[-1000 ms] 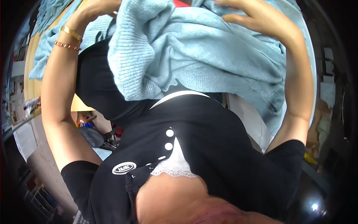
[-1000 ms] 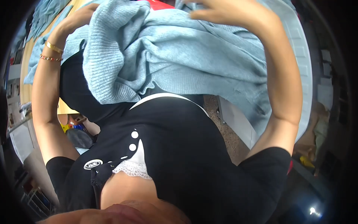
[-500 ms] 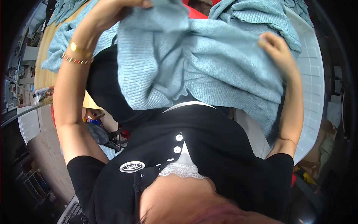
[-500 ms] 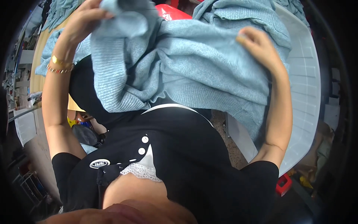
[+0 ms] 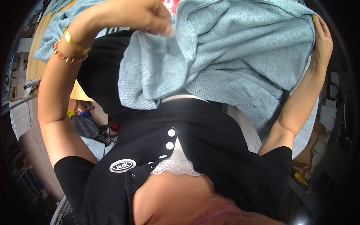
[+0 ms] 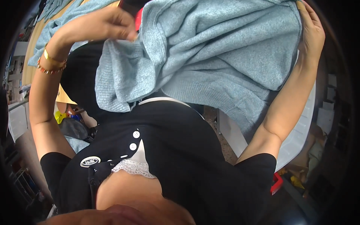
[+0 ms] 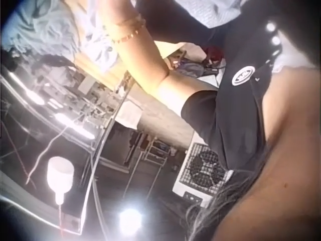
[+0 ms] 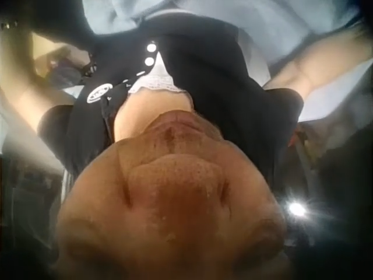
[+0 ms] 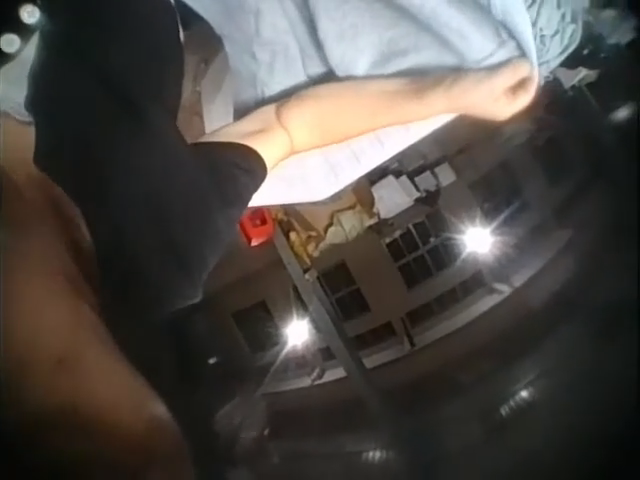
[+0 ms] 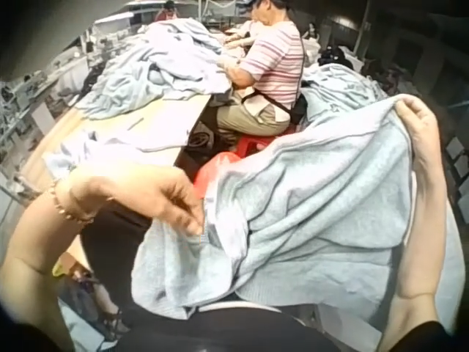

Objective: Clipping loose threads from knitted sweaters using a small pair of nippers.

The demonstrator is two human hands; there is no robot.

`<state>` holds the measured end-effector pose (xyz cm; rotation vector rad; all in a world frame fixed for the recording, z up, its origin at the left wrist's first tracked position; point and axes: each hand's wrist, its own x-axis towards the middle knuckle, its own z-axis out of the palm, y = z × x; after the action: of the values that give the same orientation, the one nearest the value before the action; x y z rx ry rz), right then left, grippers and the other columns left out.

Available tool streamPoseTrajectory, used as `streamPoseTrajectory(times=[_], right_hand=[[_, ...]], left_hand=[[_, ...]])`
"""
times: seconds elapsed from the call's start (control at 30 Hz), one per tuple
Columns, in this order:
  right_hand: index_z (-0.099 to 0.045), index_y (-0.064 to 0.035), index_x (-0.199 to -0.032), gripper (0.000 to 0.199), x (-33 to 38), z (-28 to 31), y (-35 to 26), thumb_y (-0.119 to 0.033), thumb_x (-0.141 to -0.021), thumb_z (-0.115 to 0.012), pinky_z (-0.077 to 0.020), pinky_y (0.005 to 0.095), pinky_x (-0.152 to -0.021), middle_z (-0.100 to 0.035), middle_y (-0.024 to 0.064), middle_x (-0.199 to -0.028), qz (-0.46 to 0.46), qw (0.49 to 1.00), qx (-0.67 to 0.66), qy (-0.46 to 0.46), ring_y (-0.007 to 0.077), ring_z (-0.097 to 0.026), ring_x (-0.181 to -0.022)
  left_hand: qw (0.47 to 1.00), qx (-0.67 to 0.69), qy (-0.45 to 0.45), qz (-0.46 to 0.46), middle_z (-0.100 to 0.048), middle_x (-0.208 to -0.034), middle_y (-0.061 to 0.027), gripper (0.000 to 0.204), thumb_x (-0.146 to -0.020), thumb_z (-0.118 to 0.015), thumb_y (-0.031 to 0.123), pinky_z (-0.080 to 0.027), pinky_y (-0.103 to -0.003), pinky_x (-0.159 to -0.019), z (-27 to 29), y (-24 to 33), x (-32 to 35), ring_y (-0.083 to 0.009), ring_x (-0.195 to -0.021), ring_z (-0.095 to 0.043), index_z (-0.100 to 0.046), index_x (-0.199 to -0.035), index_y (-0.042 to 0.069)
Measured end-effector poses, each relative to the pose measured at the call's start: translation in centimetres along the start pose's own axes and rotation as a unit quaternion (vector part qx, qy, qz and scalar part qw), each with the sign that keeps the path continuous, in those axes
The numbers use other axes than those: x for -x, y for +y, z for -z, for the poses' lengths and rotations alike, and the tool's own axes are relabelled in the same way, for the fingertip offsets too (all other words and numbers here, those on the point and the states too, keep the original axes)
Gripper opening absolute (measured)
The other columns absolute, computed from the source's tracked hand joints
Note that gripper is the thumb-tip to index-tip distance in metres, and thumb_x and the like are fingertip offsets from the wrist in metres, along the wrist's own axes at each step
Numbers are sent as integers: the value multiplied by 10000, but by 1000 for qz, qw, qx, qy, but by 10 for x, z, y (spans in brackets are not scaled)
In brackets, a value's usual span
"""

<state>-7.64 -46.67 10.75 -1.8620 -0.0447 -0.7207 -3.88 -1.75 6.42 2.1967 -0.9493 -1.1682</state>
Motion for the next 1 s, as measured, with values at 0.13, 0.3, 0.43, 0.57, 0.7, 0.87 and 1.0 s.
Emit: streamPoseTrajectory(times=[0.13,0.3,0.43,0.57,0.7,0.87,1.0], right_hand=[[-615,47,-1139,269,4,-1,-3,-91,-909,-636,-519,236,-848,-678,133,-1054,5,1000,17,18,158,-659,-949],[-620,26,-1159,283,3,-1,5,-124,-919,-628,-485,210,-867,-680,97,-1064,-3,1000,-21,7,127,-639,-984],[-608,49,-1159,275,4,4,7,-96,-925,-611,-497,215,-883,-673,130,-1086,-5,1000,-23,13,150,-643,-1009],[-610,44,-1160,271,6,9,15,-92,-926,-611,-490,213,-879,-674,116,-1076,-14,999,-28,8,138,-640,-991],[-628,35,-1140,249,7,5,16,-72,-915,-622,-475,216,-889,-670,103,-1080,-31,999,-33,30,129,-629,-999],[-621,1,-1199,309,25,-20,-31,-147,-928,-613,-465,229,-891,-661,90,-1114,-29,996,68,-39,140,-621,-1012],[-651,23,-994,193,45,-72,-99,-116,-861,-659,-514,267,-739,-685,80,-873,70,975,63,-201,147,-652,-810]], left_hand=[[983,45,105,144,-643,-740,-61,518,-908,-585,490,-502,-260,-656,5,24,-14,-147,-703,-620,-676,-883,-19],[980,105,154,73,-616,-742,-40,432,-927,-601,409,-468,-265,-583,-5,1,-33,-122,-649,-576,-653,-939,-20],[966,144,212,10,-591,-715,-2,239,-939,-607,260,-440,-238,-533,-3,-8,-36,-86,-605,-543,-673,-958,31],[930,308,194,47,-566,-674,53,136,-933,-611,232,-399,-201,-448,3,-15,-31,-39,-534,-498,-645,-867,118],[887,392,233,-80,-533,-655,73,161,-938,-601,268,-350,-199,-480,6,-21,-24,-37,-534,-456,-630,-832,151],[902,275,322,-88,-578,-712,82,165,-929,-630,259,-305,-157,-499,11,11,-11,8,-594,-441,-687,-910,105],[832,218,351,-369,-652,-1008,-62,116,-839,-713,89,-473,-222,-808,18,57,-3,-107,-969,-590,-720,-935,24]])
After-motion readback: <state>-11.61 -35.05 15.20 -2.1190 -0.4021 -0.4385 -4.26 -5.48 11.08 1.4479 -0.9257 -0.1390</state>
